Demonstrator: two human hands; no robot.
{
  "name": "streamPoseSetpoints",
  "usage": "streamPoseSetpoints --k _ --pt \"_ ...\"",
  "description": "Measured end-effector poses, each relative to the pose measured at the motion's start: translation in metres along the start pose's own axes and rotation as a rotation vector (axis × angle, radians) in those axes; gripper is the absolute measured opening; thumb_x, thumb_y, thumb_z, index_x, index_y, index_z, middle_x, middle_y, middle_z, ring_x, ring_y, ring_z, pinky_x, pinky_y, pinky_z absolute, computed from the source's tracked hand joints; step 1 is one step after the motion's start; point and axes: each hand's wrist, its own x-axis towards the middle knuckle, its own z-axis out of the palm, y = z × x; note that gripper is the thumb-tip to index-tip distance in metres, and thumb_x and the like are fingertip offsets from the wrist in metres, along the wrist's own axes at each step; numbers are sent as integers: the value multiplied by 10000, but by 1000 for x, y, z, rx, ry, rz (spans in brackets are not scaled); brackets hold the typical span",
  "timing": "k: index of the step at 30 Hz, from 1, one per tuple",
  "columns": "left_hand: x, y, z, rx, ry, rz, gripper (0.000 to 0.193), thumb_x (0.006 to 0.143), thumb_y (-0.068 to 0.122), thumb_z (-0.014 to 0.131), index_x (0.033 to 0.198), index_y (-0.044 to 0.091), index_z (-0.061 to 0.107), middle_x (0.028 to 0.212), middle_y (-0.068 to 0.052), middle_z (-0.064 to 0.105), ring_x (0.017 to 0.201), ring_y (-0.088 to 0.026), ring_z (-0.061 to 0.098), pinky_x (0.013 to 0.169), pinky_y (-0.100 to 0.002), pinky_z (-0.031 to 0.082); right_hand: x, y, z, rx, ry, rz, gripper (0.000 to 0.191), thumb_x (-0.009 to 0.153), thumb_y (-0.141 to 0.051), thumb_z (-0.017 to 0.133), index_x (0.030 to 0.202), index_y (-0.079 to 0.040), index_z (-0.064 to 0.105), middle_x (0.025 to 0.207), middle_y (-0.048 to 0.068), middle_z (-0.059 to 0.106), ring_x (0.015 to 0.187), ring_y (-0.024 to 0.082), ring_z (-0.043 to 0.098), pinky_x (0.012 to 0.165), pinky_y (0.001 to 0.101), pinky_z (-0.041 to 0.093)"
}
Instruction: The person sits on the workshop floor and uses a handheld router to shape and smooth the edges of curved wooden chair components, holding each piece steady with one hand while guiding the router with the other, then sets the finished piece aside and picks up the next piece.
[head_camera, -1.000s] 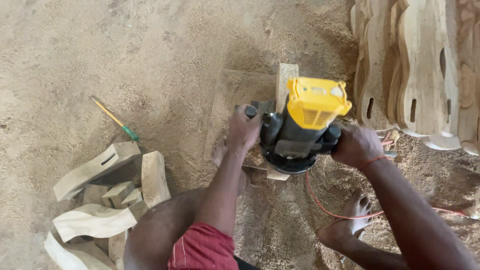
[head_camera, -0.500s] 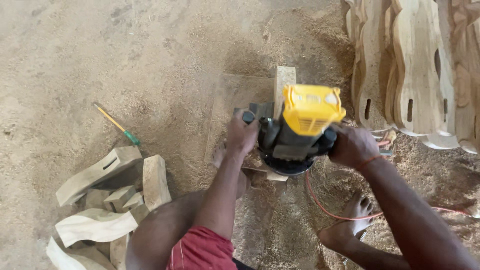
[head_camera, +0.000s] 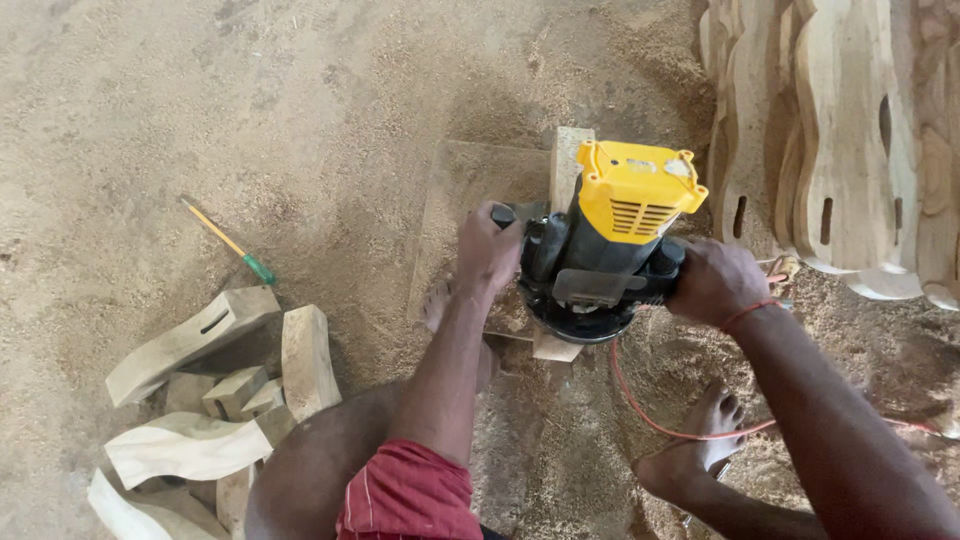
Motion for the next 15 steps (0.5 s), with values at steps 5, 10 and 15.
streamPoseSetpoints --k 5,10,15 --pt "-9 -13 5 -47 35 60 148 869 70 627 1003 17 662 751 -68 675 528 -120 580 430 -275 444 -11 2 17 32 87 24 424 757 -285 730 1166 -210 643 811 106 738 622 341 708 546 453 588" --pt "-15 -43 7 -78 80 254 47 847 36 645 885 32 618 731 -27 618 548 -108 530 442 -262 441 -24 -1 40 -3 91 41 179 800 -278 714 962 -204 717 794 90 742 637 290 721 603 421 604" --pt "-25 -57 8 -62 132 403 127 773 8 638 875 64 586 683 -15 592 540 -95 535 464 -253 439 -35 -4 46 43 182 -4 138 792 -222 704 910 -162 741 783 109 722 650 304 713 595 425 597"
